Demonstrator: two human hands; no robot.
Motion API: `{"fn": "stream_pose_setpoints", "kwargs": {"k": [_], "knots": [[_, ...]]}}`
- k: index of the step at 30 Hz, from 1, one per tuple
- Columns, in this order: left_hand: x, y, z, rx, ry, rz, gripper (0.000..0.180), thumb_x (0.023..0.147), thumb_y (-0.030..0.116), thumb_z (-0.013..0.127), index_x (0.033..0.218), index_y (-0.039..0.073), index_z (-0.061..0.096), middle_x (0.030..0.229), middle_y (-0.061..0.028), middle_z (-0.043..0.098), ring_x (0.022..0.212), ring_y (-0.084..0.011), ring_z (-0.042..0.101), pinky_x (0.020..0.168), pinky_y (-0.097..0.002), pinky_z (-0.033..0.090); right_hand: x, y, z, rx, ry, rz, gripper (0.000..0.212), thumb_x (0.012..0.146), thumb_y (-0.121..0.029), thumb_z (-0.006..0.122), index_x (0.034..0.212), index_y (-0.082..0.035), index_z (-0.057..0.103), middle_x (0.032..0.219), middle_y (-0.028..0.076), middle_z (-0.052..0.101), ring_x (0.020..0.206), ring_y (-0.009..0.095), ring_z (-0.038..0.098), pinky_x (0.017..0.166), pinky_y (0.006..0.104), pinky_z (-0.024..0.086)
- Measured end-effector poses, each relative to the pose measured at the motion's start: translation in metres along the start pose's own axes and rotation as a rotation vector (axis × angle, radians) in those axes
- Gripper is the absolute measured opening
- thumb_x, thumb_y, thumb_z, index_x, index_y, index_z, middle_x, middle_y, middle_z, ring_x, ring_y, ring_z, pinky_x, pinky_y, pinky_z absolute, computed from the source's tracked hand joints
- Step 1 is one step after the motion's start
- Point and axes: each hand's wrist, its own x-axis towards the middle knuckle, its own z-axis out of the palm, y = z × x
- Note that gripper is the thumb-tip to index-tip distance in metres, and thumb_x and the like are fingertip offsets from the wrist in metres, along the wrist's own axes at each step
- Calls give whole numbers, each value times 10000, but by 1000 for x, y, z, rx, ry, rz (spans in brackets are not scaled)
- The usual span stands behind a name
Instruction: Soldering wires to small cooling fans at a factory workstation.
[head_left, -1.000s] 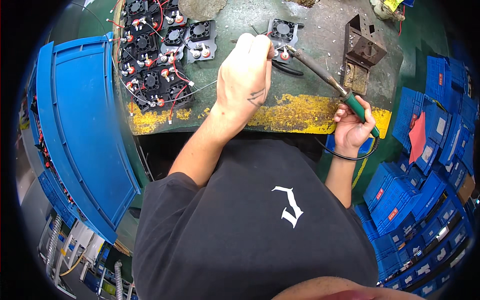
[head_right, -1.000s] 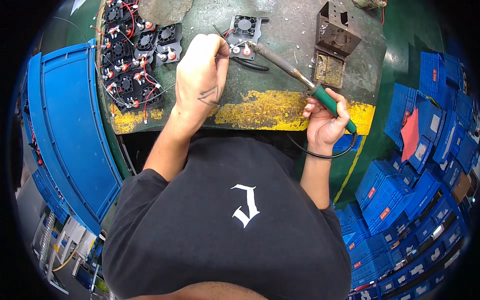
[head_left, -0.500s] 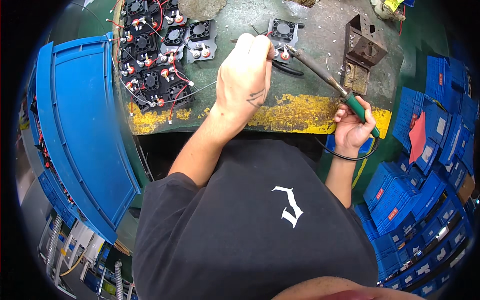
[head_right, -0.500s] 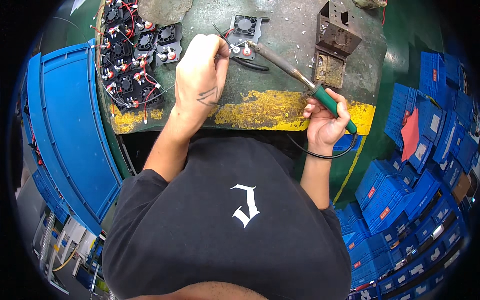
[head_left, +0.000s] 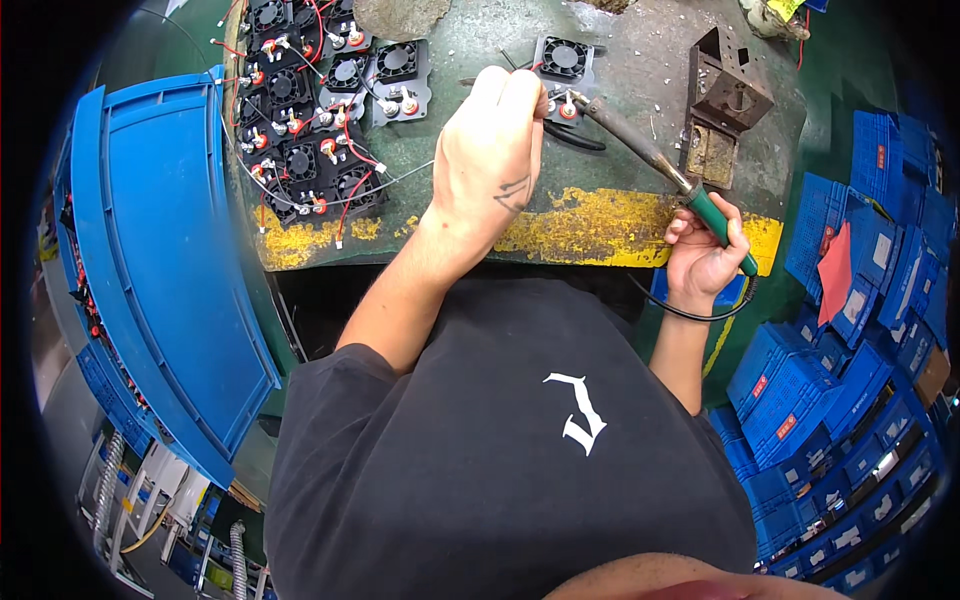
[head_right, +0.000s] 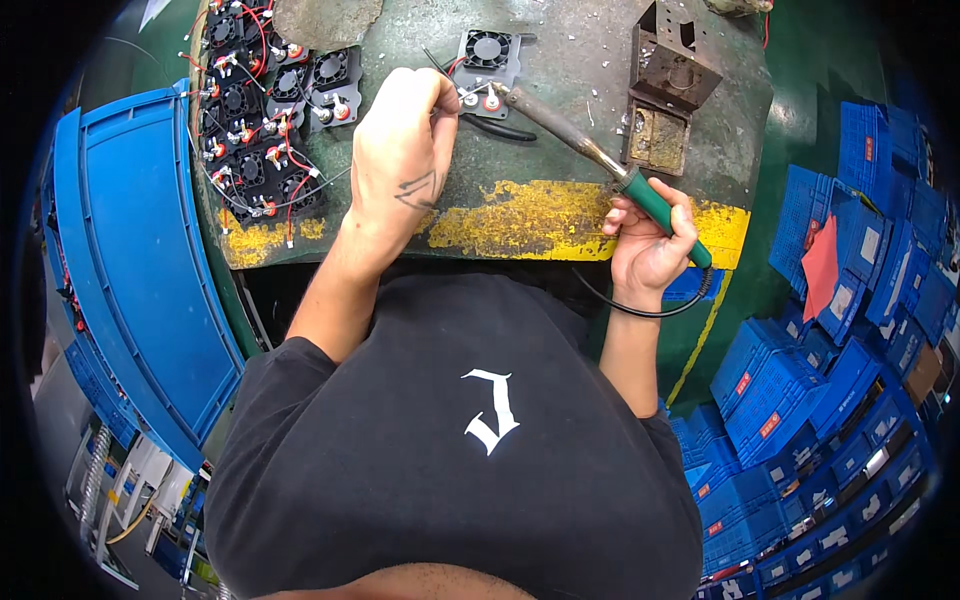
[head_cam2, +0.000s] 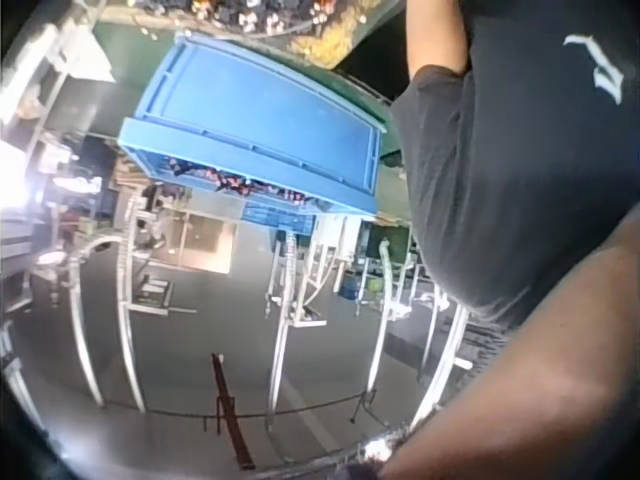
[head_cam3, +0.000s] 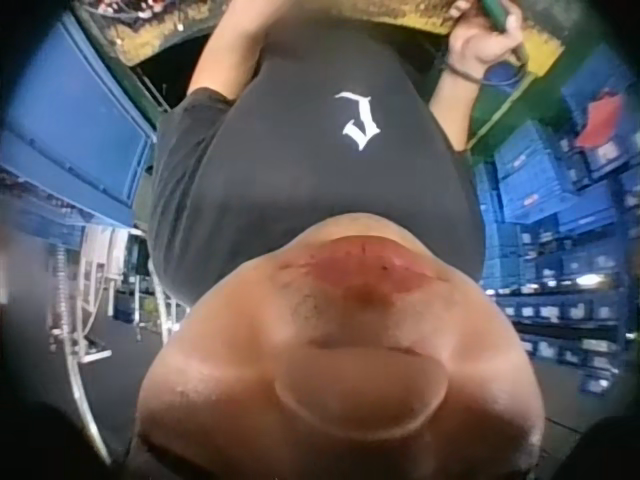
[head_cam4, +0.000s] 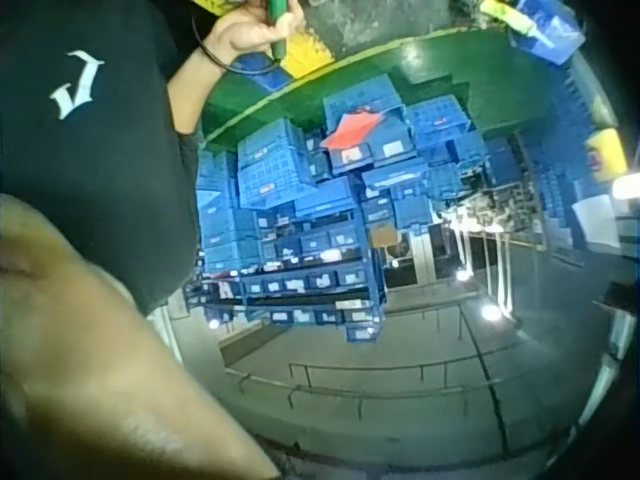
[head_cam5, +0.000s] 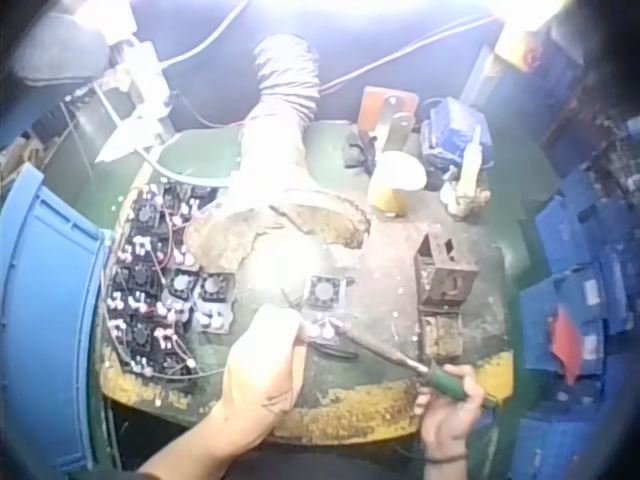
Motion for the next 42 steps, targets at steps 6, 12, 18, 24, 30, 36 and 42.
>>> {"fn": "stream_pose_setpoints", "kwargs": {"k": [6,12,18,24,30,36,42], "knots": [[-1,1,-3,-4,11,-2,175,830,-87,695,945,18,616,867,-159,605,770,-341,630,702,-388,519,0,1,2,-12,24,-5,461,1007,-423,465,1214,-46,630,875,226,721,686,302,687,578,405,549],[-5,-1,-11,1,29,28,208,829,-93,665,971,32,580,881,-168,557,760,-380,619,664,-438,518,-1,4,2,-20,19,-15,453,1002,-419,470,1204,-45,627,861,224,716,677,303,682,572,406,546],[-20,0,-11,-36,23,6,221,826,-100,669,1004,10,600,914,-184,579,806,-384,619,709,-432,523,0,2,3,-43,18,-42,432,999,-405,470,1196,-53,623,852,230,711,663,315,676,561,410,543],[-48,13,-10,-59,-45,-5,223,813,-95,675,1003,2,609,932,-183,592,840,-377,625,734,-436,528,1,4,-1,-66,-3,-72,425,991,-413,478,1192,-73,635,854,214,708,667,305,666,571,409,531],[-77,9,-10,63,4,48,249,756,-61,686,982,18,616,951,-140,590,850,-327,628,748,-400,519,0,6,1,-101,2,-86,427,983,-433,490,1179,-94,659,854,185,709,675,289,657,581,406,517],[-97,-8,0,12,12,46,246,727,-40,691,943,38,604,987,-123,583,835,-304,619,744,-391,519,0,6,3,-134,10,-116,431,984,-434,478,1173,-94,662,852,180,703,671,296,651,567,406,513],[-103,-12,4,-8,95,67,261,703,-36,716,914,53,589,1008,-127,579,814,-294,627,703,-386,537,-1,8,1,-145,-9,-148,435,980,-444,481,1169,-98,665,846,175,692,682,294,651,558,404,511]]}}
